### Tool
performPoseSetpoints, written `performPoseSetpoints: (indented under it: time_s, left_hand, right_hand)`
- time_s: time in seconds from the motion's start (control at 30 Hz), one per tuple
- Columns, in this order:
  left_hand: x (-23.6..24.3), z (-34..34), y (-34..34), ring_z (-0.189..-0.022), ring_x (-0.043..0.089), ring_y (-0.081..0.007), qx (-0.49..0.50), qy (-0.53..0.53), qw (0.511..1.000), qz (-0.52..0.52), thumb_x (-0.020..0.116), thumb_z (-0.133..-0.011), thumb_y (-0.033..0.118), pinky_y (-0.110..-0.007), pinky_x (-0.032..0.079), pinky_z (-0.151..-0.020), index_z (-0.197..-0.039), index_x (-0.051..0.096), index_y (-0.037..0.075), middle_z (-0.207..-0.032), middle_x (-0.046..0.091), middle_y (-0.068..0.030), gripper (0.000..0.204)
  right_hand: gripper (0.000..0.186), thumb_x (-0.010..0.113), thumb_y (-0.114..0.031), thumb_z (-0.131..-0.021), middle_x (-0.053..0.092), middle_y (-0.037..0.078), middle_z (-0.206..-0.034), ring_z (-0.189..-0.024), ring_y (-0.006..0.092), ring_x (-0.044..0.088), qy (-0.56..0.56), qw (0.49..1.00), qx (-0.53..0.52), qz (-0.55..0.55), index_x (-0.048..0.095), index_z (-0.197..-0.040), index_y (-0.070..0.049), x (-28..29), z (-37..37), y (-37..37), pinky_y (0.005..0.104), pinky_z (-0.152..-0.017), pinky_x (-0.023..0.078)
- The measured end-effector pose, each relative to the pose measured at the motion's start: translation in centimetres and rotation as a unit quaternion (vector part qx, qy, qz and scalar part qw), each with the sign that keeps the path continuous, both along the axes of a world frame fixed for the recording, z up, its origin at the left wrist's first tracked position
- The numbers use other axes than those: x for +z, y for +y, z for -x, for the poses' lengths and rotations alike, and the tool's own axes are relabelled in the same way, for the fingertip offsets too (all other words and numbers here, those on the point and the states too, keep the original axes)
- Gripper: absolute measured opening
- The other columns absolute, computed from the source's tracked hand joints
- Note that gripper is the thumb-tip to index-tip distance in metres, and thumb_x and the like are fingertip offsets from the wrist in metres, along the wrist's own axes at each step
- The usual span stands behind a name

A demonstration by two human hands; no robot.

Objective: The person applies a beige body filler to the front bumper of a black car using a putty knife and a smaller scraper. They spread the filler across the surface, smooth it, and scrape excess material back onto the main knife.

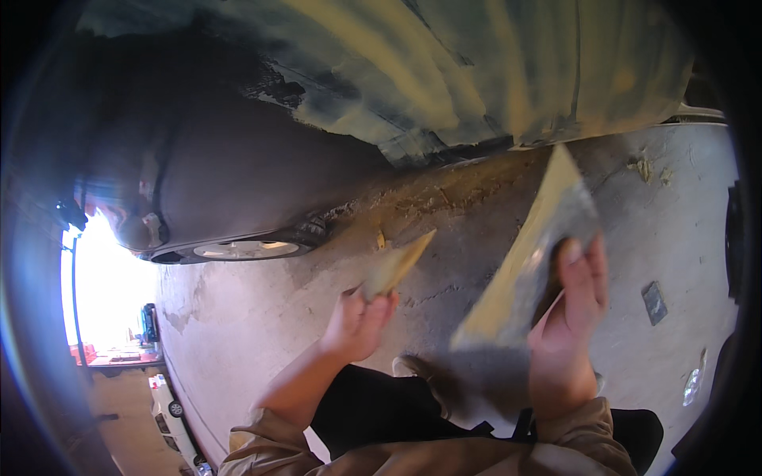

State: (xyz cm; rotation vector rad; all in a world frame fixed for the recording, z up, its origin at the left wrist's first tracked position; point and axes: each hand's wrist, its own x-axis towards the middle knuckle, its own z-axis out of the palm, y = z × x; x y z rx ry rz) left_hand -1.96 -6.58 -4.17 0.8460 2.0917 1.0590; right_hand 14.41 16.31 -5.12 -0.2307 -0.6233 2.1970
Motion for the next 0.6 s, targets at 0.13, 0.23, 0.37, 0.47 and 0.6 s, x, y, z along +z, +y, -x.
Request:
performPoseSetpoints:
  time_s: [0.13,0.23,0.37,0.47,0.6]
  left_hand:
    - [4.4,-0.4,-0.2,-0.065,0.062,-0.018,0.017,-0.423,0.899,-0.114,0.05,-0.112,0.029,-0.032,0.046,-0.062,-0.105,0.061,-0.004,-0.075,0.062,-0.0079,0.036]
    - [5.6,-1.3,0.9,-0.063,0.06,-0.0164,-0.07,-0.362,0.927,-0.071,0.047,-0.114,0.023,-0.031,0.047,-0.06,-0.105,0.06,-0.005,-0.072,0.061,-0.0085,0.032]
    - [4.9,-0.2,0.2,-0.058,0.061,-0.0141,-0.107,-0.36,0.927,-0.016,0.048,-0.114,0.023,-0.03,0.049,-0.054,-0.096,0.055,-0.003,-0.071,0.059,-0.0071,0.033]
    - [5.1,-1.0,0.8,-0.058,0.06,-0.0095,0.007,-0.346,0.938,0.032,0.048,-0.114,0.03,-0.026,0.052,-0.059,-0.09,0.051,-0.002,-0.068,0.054,-0.0025,0.04]
    - [3.9,-0.4,-0.6,-0.06,0.062,-0.0086,0.018,-0.361,0.932,0.016,0.048,-0.114,0.033,-0.024,0.053,-0.061,-0.092,0.053,-0.001,-0.069,0.055,-0.0016,0.041]
  right_hand:
    - [0.049,0.065,-0.004,-0.101,0.067,0.013,-0.127,-0.108,0.0154,0.065,-0.112,0.957,-0.158,-0.216,0.048,-0.146,0.005,-1.1,0.1,1.1,0.029,-0.095,0.052]
    - [0.041,0.066,-0.002,-0.1,0.07,0.016,-0.12,-0.098,0.0177,0.069,-0.109,0.928,-0.128,-0.332,0.055,-0.14,0.004,-1.7,-0.9,0.4,0.0282,-0.085,0.055]
    - [0.029,0.072,-0.005,-0.097,0.075,0.027,-0.113,-0.097,0.0334,0.077,-0.041,0.878,-0.09,-0.469,0.069,-0.126,-0.008,-0.2,0.3,-0.2,0.0358,-0.08,0.064]
    - [0.035,0.07,-0.001,-0.095,0.074,0.029,-0.113,-0.097,0.0392,0.078,-0.035,0.831,-0.074,-0.55,0.071,-0.128,-0.013,-0.2,1.2,0.0,0.0394,-0.08,0.065]
    - [0.046,0.069,0.007,-0.089,0.075,0.025,-0.117,-0.097,0.0369,0.079,-0.121,0.779,-0.006,-0.615,0.072,-0.131,-0.011,0.7,0.5,0.8,0.0376,-0.079,0.064]
